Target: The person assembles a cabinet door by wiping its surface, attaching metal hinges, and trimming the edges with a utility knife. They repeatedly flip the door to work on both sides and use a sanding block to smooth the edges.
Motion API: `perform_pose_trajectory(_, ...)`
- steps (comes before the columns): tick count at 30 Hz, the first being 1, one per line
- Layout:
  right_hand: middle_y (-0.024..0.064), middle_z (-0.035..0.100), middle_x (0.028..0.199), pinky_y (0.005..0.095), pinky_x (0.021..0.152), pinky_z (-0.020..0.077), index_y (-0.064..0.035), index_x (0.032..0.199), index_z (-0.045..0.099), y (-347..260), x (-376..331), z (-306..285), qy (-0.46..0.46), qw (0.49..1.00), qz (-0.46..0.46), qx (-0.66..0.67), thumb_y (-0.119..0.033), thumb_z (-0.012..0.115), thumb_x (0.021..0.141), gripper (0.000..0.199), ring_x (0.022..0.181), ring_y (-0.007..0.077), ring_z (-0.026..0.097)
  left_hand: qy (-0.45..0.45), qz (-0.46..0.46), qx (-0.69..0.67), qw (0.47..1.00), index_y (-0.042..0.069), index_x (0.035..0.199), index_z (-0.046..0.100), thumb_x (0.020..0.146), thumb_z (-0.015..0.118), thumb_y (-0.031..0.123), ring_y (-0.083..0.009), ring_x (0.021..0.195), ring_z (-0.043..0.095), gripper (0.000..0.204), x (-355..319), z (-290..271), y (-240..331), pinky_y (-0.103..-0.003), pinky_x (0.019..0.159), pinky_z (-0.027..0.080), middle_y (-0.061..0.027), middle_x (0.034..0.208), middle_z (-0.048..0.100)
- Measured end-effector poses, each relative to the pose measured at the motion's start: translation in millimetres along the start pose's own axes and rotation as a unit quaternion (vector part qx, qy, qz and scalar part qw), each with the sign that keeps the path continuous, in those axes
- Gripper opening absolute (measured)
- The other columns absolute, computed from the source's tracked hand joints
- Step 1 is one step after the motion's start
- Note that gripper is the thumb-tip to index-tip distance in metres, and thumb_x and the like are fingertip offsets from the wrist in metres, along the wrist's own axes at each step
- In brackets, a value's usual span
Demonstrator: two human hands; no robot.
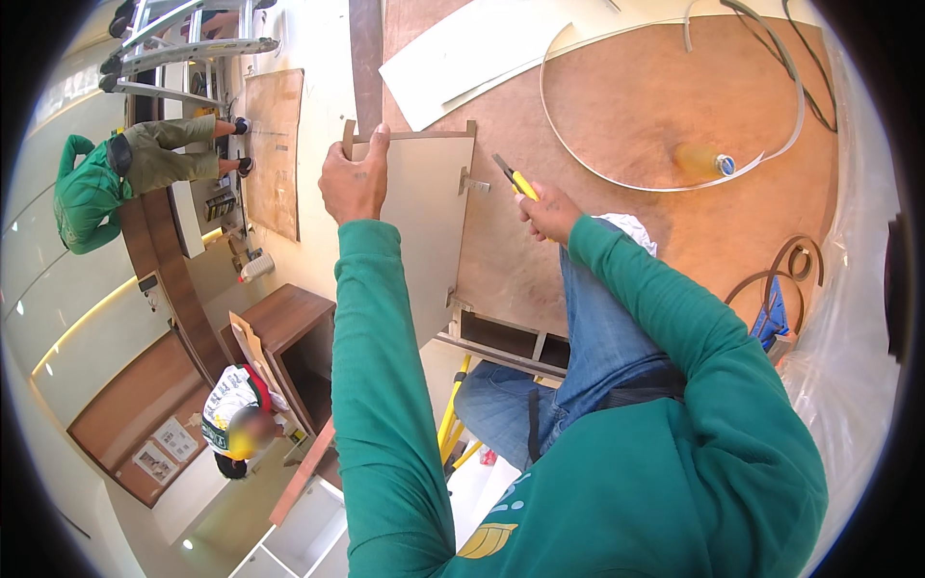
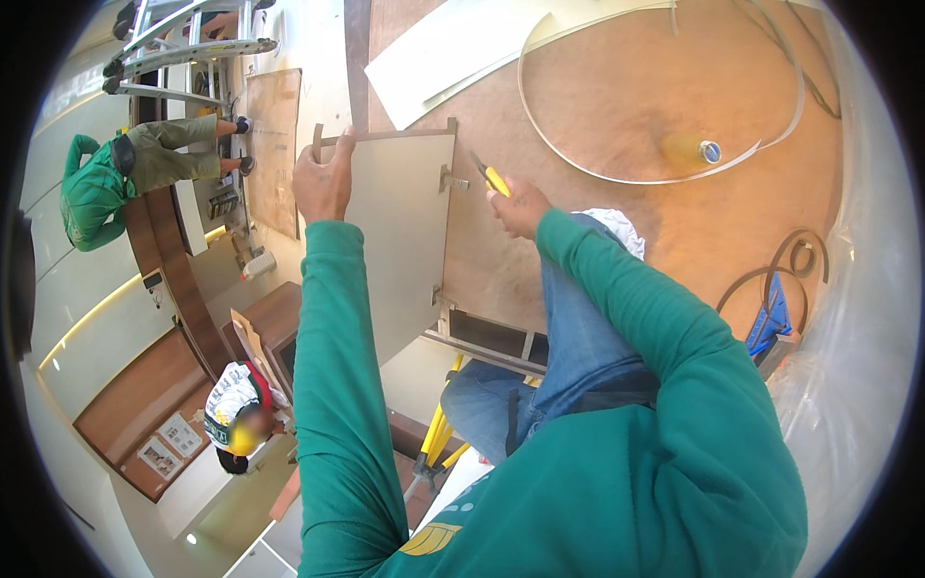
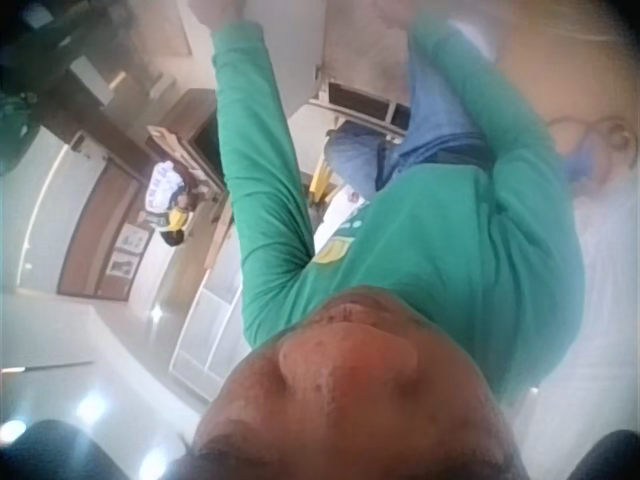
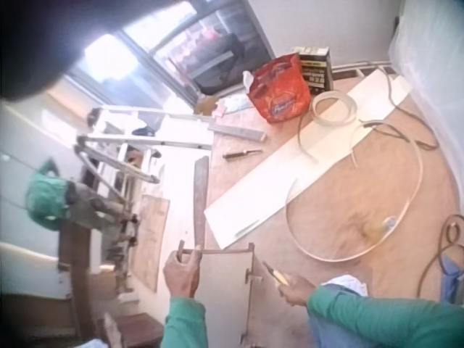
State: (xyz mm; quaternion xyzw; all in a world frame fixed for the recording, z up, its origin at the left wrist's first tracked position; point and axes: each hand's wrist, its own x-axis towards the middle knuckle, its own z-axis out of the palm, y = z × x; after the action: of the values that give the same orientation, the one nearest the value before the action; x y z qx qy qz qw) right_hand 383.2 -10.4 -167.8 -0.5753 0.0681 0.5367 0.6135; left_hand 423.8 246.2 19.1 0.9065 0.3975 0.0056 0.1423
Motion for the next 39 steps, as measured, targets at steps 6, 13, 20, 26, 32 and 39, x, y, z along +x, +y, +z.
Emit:
perform_pose_trajectory(6, 0.0034, 0.063, 0.086, 0.0344, 0.058, 0.0530, -0.0088, 0.135, 0.060, 35, 7, 16, -0.013, 0.999, -0.022, -0.030, -0.030, 0.060, 0.108, 0.034, 0.068, 0.0147, 0.061, 0.055, -0.056, 0.030, 0.996, -0.004, 0.102, 0.078, 0.093, 0.063, 0.052, -0.0411, 0.096, 0.075, 0.059, 17, 3, -2, -0.049, 0.092, 0.056, -0.0248, 0.098, 0.078)
perform_pose_trajectory(13, 0.0035, 0.061, 0.090, 0.0310, 0.059, 0.0533, -0.0085, 0.130, 0.060, 46, 21, 8, 0.018, 0.999, 0.028, 0.006, -0.030, 0.060, 0.110, 0.030, 0.068, 0.0128, 0.059, 0.079, -0.062, 0.062, 0.993, -0.004, 0.101, 0.078, 0.091, 0.060, 0.044, -0.0431, 0.098, 0.075, 0.053, 15, 13, 5, -0.051, 0.093, 0.056, -0.0265, 0.099, 0.078)
perform_pose_trajectory(20, 0.0049, 0.061, 0.092, 0.0331, 0.064, 0.0554, -0.0069, 0.128, 0.060, 41, 19, 0, 0.009, 0.996, 0.054, 0.071, -0.031, 0.055, 0.112, 0.029, 0.070, 0.0143, 0.060, 0.091, -0.049, 0.076, 0.992, -0.005, 0.102, 0.076, 0.096, 0.056, 0.050, -0.0489, 0.104, 0.073, 0.059, 8, 17, 8, -0.053, 0.094, 0.055, -0.0312, 0.104, 0.077)
perform_pose_trajectory(26, 0.0070, 0.064, 0.095, 0.0332, 0.065, 0.0575, -0.0066, 0.135, 0.057, 43, 21, 0, 0.005, 0.996, 0.025, 0.083, -0.023, 0.055, 0.109, 0.031, 0.071, 0.0158, 0.063, -0.013, 0.139, 0.061, 0.988, -0.008, 0.127, 0.065, 0.095, 0.076, 0.041, -0.0396, 0.109, 0.074, 0.060, 1, -2, -12, -0.047, 0.098, 0.057, -0.0275, 0.122, 0.074)
perform_pose_trajectory(32, 0.0039, 0.063, 0.092, 0.0293, 0.056, 0.0532, -0.0088, 0.132, 0.056, 44, 25, 1, 0.003, 0.997, 0.049, 0.066, -0.014, 0.059, 0.102, 0.030, 0.068, 0.0119, 0.060, -0.172, 0.160, -0.073, 0.969, -0.007, 0.134, 0.062, 0.086, 0.084, 0.024, -0.0249, 0.105, 0.074, 0.061, 7, -21, -38, -0.036, 0.093, 0.059, -0.0187, 0.122, 0.074)
perform_pose_trajectory(39, 0.0072, 0.064, 0.096, 0.0327, 0.065, 0.0571, -0.0063, 0.130, 0.059, 39, 20, 0, 0.021, 0.995, 0.043, 0.088, -0.019, 0.060, 0.103, 0.030, 0.077, 0.0160, 0.063, -0.171, 0.213, -0.202, 0.941, 0.002, 0.137, 0.063, 0.082, 0.078, 0.012, -0.0219, 0.108, 0.068, 0.058, 10, 1, -46, -0.035, 0.097, 0.055, -0.0116, 0.117, 0.071)
